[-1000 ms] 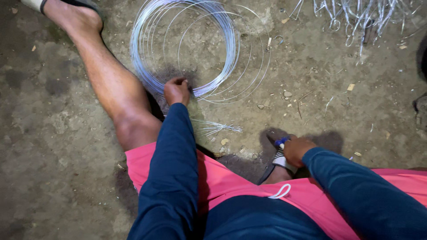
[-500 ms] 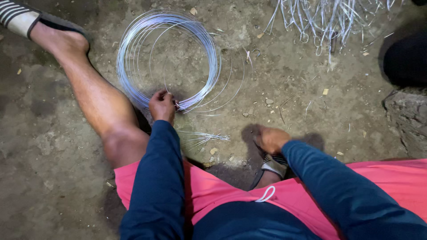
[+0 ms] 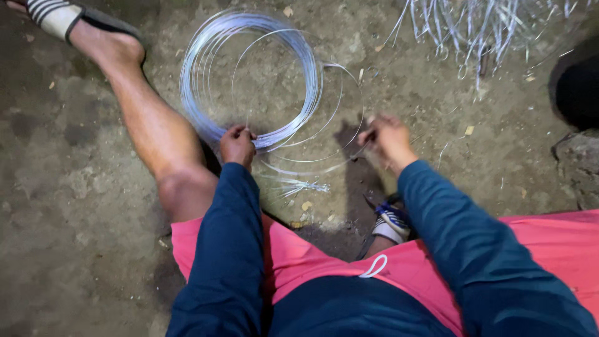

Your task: The person sits on the ground and repeatedly bends thin metal wire into looped shapes using hands and pliers. They cut sections from a coil, bend them into hooks, and place the finished pieces on the floor.

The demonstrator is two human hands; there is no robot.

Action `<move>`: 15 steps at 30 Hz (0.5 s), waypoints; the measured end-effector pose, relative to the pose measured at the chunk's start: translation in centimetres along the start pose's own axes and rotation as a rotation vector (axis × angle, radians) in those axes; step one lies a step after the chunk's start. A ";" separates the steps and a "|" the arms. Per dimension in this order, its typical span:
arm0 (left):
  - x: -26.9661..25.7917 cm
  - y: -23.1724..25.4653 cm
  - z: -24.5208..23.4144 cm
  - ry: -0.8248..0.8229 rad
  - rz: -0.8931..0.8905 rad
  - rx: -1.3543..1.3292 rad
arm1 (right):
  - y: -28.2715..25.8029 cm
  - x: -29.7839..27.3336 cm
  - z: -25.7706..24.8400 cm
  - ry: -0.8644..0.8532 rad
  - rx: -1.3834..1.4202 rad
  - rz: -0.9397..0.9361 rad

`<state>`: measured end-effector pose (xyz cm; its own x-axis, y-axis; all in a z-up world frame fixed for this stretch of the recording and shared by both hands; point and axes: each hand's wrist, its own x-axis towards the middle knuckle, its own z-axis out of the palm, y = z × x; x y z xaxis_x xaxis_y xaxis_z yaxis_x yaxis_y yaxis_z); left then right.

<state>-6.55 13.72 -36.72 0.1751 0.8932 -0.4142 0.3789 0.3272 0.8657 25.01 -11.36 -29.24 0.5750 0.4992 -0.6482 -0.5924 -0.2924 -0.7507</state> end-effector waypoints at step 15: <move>-3.5 3.7 1.2 -0.278 0.085 0.334 | -19.0 0.5 -14.3 0.167 0.090 -0.614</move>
<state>-4.63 11.44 -32.41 0.4388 0.7808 -0.4448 0.6175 0.0976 0.7805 44.57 -17.22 -17.14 0.9004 0.4179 -0.1207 -0.1686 0.0795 -0.9825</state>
